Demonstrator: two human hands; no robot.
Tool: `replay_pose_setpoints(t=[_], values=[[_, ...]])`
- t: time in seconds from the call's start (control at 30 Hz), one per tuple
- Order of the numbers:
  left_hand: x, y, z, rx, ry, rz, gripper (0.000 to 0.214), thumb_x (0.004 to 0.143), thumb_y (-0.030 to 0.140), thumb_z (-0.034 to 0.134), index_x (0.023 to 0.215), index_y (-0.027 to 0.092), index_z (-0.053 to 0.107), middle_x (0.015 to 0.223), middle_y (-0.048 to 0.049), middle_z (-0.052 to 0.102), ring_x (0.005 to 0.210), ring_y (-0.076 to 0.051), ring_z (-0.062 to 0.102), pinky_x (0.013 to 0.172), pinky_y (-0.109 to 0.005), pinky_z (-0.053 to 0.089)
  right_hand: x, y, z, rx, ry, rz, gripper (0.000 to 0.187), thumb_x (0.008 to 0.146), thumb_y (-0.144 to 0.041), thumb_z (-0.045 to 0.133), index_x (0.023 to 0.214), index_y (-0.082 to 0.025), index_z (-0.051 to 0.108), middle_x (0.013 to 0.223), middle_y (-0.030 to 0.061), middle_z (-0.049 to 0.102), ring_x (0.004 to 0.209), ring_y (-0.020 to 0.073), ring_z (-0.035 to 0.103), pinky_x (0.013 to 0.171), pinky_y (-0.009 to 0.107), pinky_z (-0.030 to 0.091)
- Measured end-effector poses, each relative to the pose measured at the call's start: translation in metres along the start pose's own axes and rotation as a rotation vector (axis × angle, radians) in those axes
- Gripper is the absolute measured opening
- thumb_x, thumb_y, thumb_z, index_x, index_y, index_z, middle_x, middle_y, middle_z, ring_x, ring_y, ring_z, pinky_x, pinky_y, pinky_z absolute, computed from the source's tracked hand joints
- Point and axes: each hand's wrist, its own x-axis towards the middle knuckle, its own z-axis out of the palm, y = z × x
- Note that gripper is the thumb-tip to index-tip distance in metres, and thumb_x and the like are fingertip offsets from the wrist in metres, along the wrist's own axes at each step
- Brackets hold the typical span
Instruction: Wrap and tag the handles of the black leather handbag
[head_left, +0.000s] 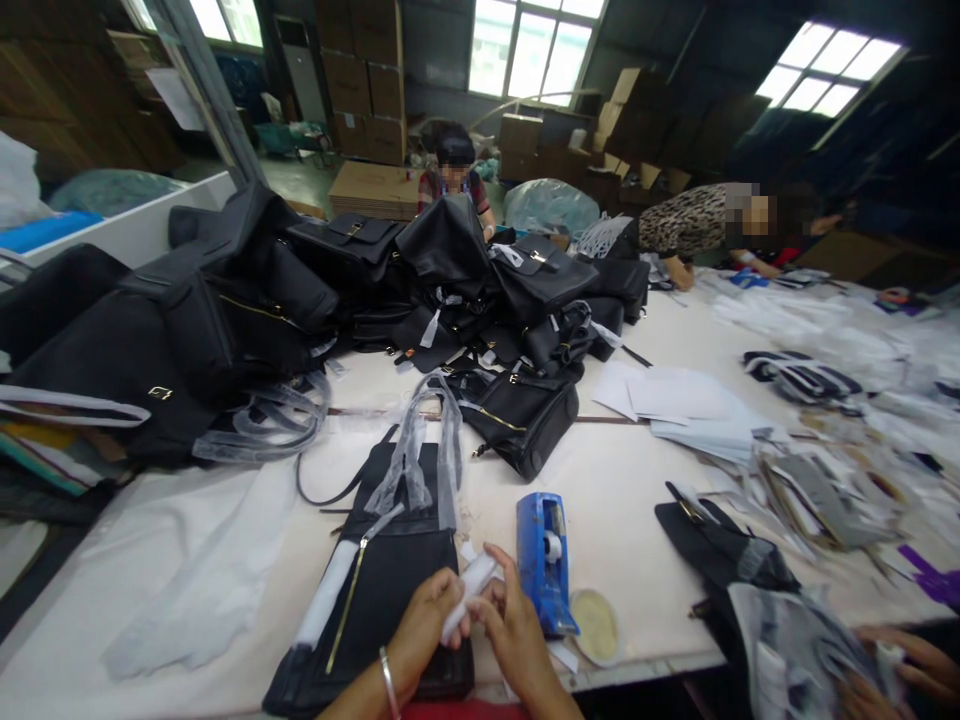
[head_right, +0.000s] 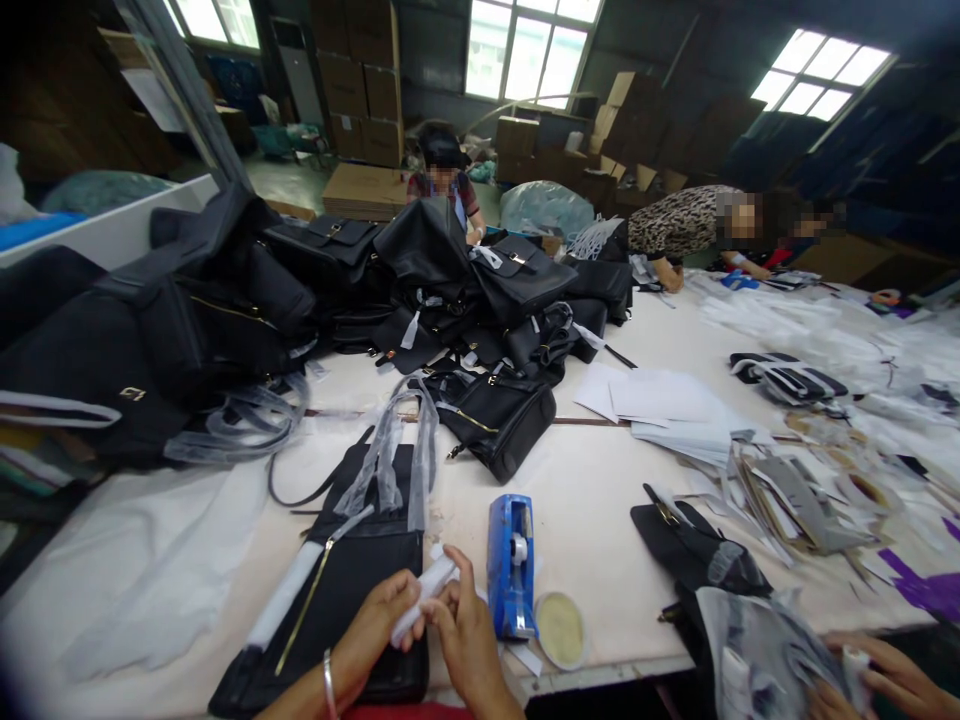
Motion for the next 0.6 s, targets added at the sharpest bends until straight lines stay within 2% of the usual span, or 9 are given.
replay_pose_setpoints(t=[0.13,0.23,0.3,0.4,0.53,0.6], values=[[-0.003,0.007,-0.005,-0.156,-0.048,-0.023,0.042,0.081,0.058,0.054,0.073,0.016,0.051,0.052,0.0018,0.055,0.04,-0.007,0.042,0.042,-0.019,0.028,0.005,0.012,0.009,-0.072,0.051,-0.06,0.06,0.087,-0.036,0.052,0.141,-0.022,0.03,0.064,-0.0043,0.056,0.06,0.0156,0.055,0.06,0.024,0.044],[-0.002,0.014,-0.01,-0.214,-0.123,-0.102,0.041,0.08,0.057,0.056,0.076,0.016,0.053,0.05,0.0025,0.054,0.038,-0.007,0.042,0.041,-0.019,0.03,0.011,0.022,0.011,-0.199,0.04,-0.137,0.056,0.089,-0.042,0.05,0.14,-0.024,0.036,0.068,-0.0024,0.061,0.061,0.0161,0.058,0.062,0.023,0.047],[0.0,0.017,-0.014,-0.201,-0.179,-0.158,0.039,0.077,0.054,0.059,0.079,0.016,0.054,0.049,0.0023,0.055,0.038,-0.008,0.043,0.041,-0.019,0.032,0.015,0.026,0.008,-0.272,-0.015,-0.233,0.051,0.091,-0.042,0.047,0.139,-0.025,0.039,0.086,0.0016,0.067,0.074,0.018,0.064,0.071,0.024,0.05],[0.004,0.019,-0.019,-0.156,-0.245,-0.206,0.036,0.074,0.048,0.063,0.083,0.013,0.057,0.051,0.0,0.058,0.038,-0.009,0.047,0.041,-0.019,0.036,0.019,0.029,0.0,-0.35,-0.123,-0.392,0.045,0.093,-0.039,0.044,0.137,-0.028,0.041,0.111,0.0054,0.066,0.095,0.0197,0.065,0.082,0.026,0.05],[0.008,0.018,-0.023,-0.099,-0.28,-0.239,0.034,0.069,0.041,0.061,0.081,0.009,0.061,0.05,-0.0036,0.06,0.037,-0.011,0.049,0.04,-0.021,0.039,0.022,0.034,-0.011,-0.492,-0.22,-0.538,0.043,0.094,-0.026,0.043,0.137,-0.028,0.041,0.101,0.0053,0.069,0.09,0.0176,0.066,0.079,0.026,0.052],[0.009,0.016,-0.022,-0.055,-0.281,-0.246,0.035,0.068,0.042,0.059,0.078,0.009,0.06,0.049,-0.0042,0.059,0.035,-0.011,0.048,0.039,-0.021,0.038,0.023,0.036,-0.015,-0.57,-0.185,-0.623,0.044,0.091,-0.019,0.045,0.134,-0.028,0.045,0.091,0.0042,0.071,0.08,0.0169,0.067,0.074,0.025,0.053]])
